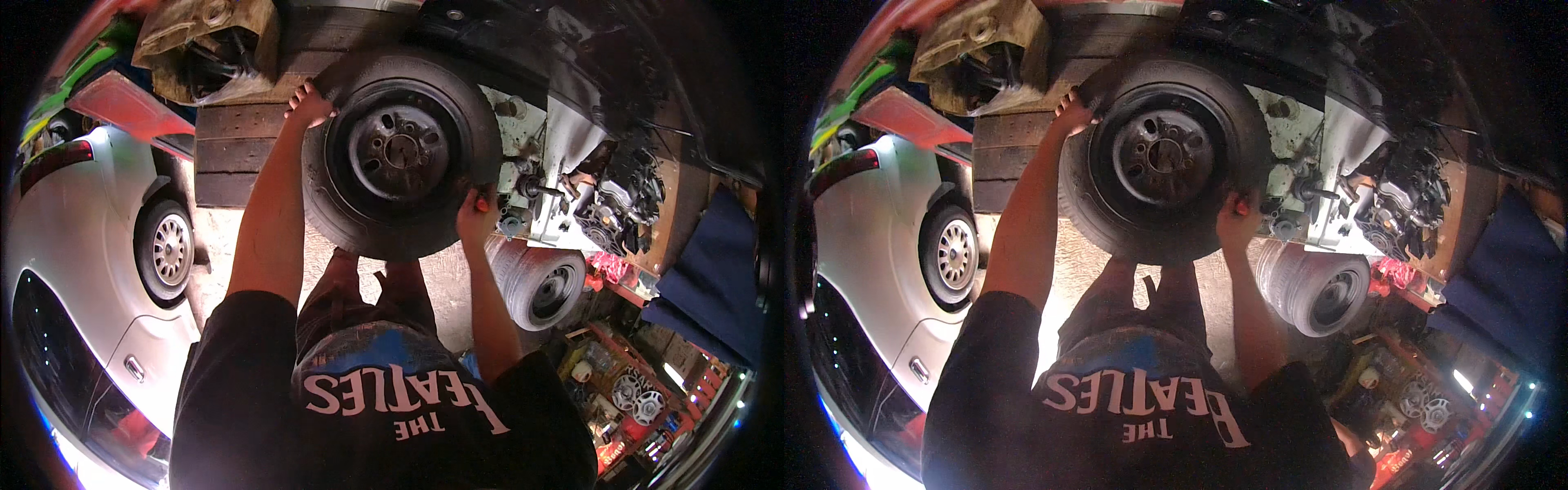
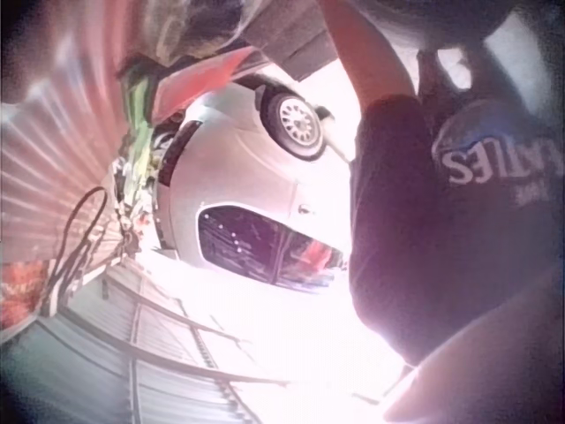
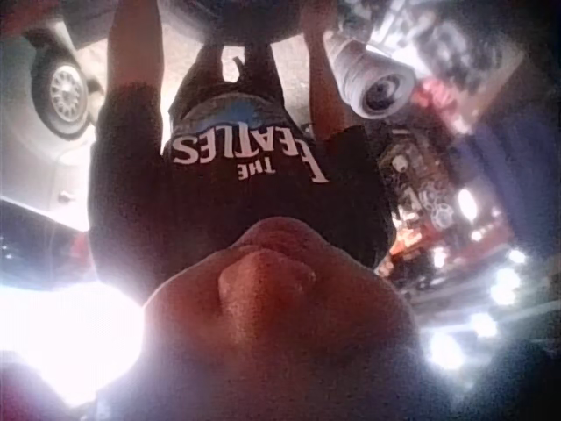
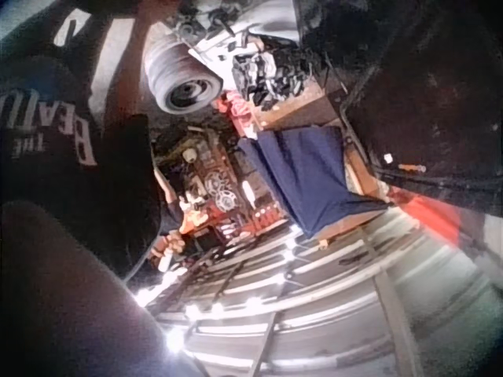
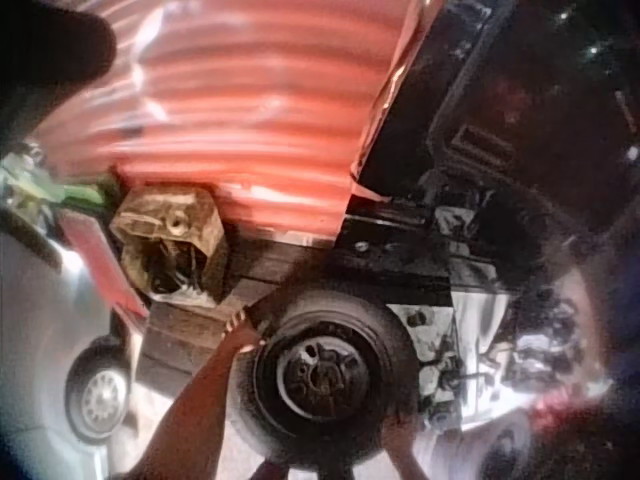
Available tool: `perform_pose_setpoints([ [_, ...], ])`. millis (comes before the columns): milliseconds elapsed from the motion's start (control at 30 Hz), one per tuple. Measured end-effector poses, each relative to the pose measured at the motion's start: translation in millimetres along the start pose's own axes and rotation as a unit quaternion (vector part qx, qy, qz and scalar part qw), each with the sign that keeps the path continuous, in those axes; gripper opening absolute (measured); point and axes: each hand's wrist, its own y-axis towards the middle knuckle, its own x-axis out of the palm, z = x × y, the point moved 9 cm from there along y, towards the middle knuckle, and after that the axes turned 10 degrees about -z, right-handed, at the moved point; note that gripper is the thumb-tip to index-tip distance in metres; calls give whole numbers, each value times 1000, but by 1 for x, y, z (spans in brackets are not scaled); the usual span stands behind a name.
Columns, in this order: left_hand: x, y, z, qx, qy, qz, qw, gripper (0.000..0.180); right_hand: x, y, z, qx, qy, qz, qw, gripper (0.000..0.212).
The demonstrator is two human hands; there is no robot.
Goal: The person retrieves a tire from a cluttered garage and uses a wire brush to scrub the rim and sidewall. The person repeatedly rotates the tire and scrubs different sections of the wheel surface.
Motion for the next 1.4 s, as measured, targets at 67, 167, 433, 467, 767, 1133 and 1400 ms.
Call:
perform_pose_setpoints([
  [67,8,30,-27,-14,60,-4,998,118,34,-37,-3,38,-24,12,999,31],
  [167,13,30,-10,-4,54,-10,998,118,51,-75,9,77,154,-16,985,32],
  [433,4,20,7,4,25,-2,1000,121,60,-77,34,159,171,52,971,34],
  [467,4,24,6,4,31,-4,1000,121,72,-86,29,168,192,41,966,35],
  [767,11,40,-9,-1,54,-11,998,123,58,-39,-34,-50,41,-353,933,35],
  [1133,-14,-30,16,-32,-6,-42,999,120,85,4,-93,-220,-178,-562,777,19],
  [1400,-16,-37,19,-11,-27,-40,999,120,207,-13,-127,-319,-221,-605,695,21],
])
